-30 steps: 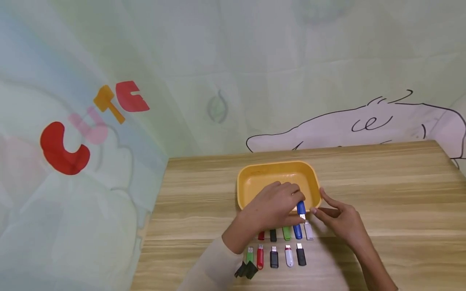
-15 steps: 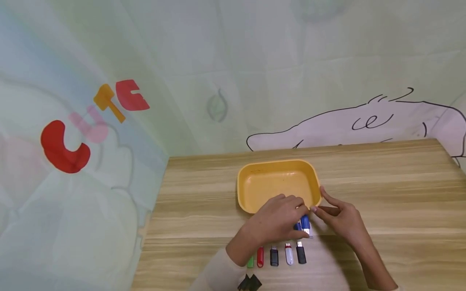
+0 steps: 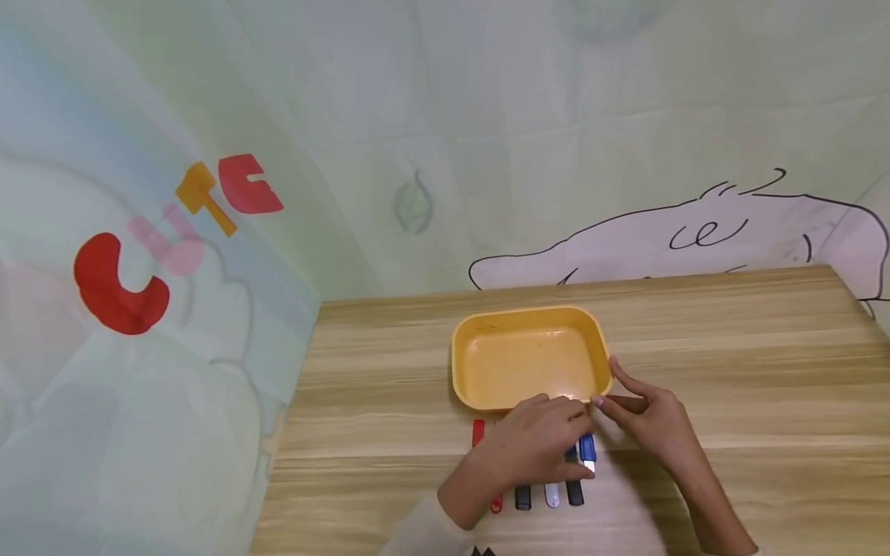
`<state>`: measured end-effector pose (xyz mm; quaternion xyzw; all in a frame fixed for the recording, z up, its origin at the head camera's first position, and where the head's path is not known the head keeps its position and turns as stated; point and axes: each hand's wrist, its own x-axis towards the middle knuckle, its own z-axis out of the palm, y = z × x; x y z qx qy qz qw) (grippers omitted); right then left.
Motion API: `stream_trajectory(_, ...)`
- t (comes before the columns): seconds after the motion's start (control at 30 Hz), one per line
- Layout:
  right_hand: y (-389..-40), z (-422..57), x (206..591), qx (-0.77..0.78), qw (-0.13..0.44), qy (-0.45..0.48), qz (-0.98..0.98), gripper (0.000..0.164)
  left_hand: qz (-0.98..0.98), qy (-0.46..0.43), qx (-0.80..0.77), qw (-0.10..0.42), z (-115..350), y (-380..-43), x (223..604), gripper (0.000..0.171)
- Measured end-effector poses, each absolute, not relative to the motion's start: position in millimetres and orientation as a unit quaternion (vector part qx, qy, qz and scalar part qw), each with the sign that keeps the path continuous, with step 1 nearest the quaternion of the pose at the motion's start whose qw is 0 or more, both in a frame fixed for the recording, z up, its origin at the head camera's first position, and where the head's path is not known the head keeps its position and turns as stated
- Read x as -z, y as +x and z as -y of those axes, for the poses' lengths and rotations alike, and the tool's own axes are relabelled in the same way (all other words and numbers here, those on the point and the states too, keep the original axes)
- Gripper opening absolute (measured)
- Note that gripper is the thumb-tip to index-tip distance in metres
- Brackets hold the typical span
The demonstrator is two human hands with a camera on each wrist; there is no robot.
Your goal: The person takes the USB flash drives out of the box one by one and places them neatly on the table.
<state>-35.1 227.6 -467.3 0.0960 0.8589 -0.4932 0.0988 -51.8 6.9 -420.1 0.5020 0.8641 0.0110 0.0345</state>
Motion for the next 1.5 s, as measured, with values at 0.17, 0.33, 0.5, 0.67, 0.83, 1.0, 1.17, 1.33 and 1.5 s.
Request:
stream_trajectory(0.17,-34,-228,468,0.493,0.097,0.092,-0.860,0.080,-0.859,0.511,-0.007,0.026,-9,-46,430,0.054)
stream_trajectory(0.33,-34,-228,468,0.492,0.099,0.093,-0.860,0.080,-0.855,0.518,-0.002,0.027,-13,-41,439,0.053)
stream_trajectory(0.5,-33,-228,468,0.491,0.099,0.096,-0.860,0.079,-0.859,0.511,0.003,0.035,-16,-36,446,0.052)
stream_trajectory(0.67,-32,-228,470,0.497,0.090,0.093,-0.858,0.078,-0.859,0.511,0.023,0.025,-18,-29,455,0.050)
stream_trajectory(0.83,-32,-226,471,0.504,0.092,0.092,-0.854,0.078,-0.860,0.509,0.035,0.016,-17,-24,462,0.050)
stream_trajectory(1.0,-34,-227,470,0.497,0.084,0.090,-0.859,0.077,-0.857,0.514,0.042,-0.006,-18,-22,466,0.049)
stream_trajectory(1.17,-33,-228,468,0.499,0.082,0.090,-0.858,0.077,-0.856,0.515,0.038,-0.003,-19,-21,470,0.047)
stream_trajectory(1.33,-34,-227,468,0.499,0.083,0.090,-0.858,0.077,-0.856,0.516,0.037,0.005,-21,-20,472,0.047)
stream_trajectory(1.5,-34,-227,468,0.495,0.079,0.088,-0.861,0.077,-0.856,0.515,0.049,0.003,-22,-19,472,0.048)
